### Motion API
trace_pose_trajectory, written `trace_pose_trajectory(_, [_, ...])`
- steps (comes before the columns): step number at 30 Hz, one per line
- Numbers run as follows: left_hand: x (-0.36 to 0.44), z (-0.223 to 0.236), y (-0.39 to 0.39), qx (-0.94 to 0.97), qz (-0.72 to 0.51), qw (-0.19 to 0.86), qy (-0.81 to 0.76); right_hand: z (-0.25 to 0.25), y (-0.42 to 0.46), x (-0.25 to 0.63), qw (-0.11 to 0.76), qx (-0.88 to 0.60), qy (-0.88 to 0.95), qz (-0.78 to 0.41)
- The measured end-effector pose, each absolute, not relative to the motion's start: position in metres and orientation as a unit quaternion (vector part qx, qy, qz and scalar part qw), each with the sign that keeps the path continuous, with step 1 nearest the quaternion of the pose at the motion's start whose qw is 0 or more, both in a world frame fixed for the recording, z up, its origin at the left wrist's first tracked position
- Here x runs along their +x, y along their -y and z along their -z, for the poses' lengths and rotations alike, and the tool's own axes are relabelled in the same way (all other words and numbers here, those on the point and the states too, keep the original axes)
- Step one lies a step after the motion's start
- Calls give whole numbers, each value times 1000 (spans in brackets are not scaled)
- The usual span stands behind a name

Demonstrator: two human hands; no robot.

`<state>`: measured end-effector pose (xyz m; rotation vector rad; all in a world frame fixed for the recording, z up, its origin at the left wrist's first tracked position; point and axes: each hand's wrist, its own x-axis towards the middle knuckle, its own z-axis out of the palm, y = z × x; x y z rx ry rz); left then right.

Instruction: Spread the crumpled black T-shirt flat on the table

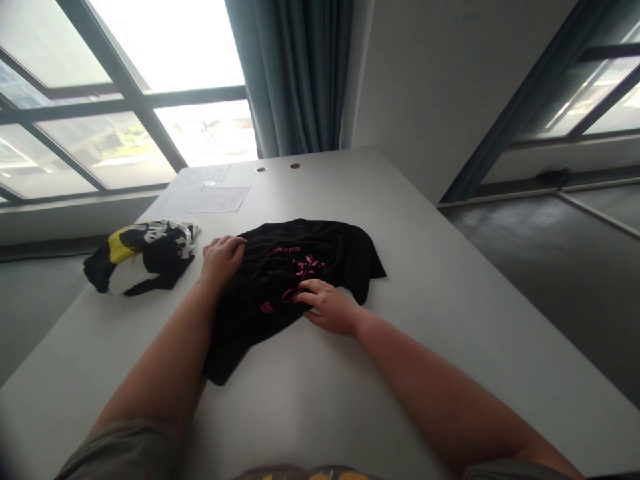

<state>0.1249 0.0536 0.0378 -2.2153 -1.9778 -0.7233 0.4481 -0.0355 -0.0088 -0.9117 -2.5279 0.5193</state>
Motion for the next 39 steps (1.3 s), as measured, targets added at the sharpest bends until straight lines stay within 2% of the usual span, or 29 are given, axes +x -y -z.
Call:
trace_pose_trajectory(3, [122, -47, 10, -780, 238, 50, 577, 10, 31, 447, 208, -333, 901, -183])
trace_pose_trajectory(6, [115, -35, 70, -845, 172, -14, 507, 8, 32, 446, 227, -324, 899, -189])
trace_pose_trajectory(9, [108, -19, 104, -839, 164, -63, 514, 4, 32, 446, 274, -299, 888, -217])
trace_pose_trajectory(13, [106, -13, 105, -812, 172, -60, 554, 1, 32, 448, 324, -292, 863, -256])
trace_pose_trajectory(21, [113, -32, 99, -810, 140, -119, 557, -1, 36, 458, 332, -271, 863, -268])
trace_pose_trajectory(25, [120, -46, 115, -776, 128, -221, 577, -3, 36, 467, 374, -303, 835, -266])
trace_pose_trajectory(31, [139, -48, 131, -744, 92, -500, 434, -4, 34, 484, 433, -393, 759, -287])
trace_pose_trajectory(33, [141, -39, 129, -757, 105, -468, 443, -3, 31, 491, 434, -398, 741, -322])
trace_pose_trajectory(36, [140, -21, 120, -791, 170, -295, 507, -2, 25, 500, 419, -401, 719, -382])
trace_pose_trajectory(39, [140, -10, 105, -814, 244, -188, 493, -7, 20, 505, 384, -391, 737, -396])
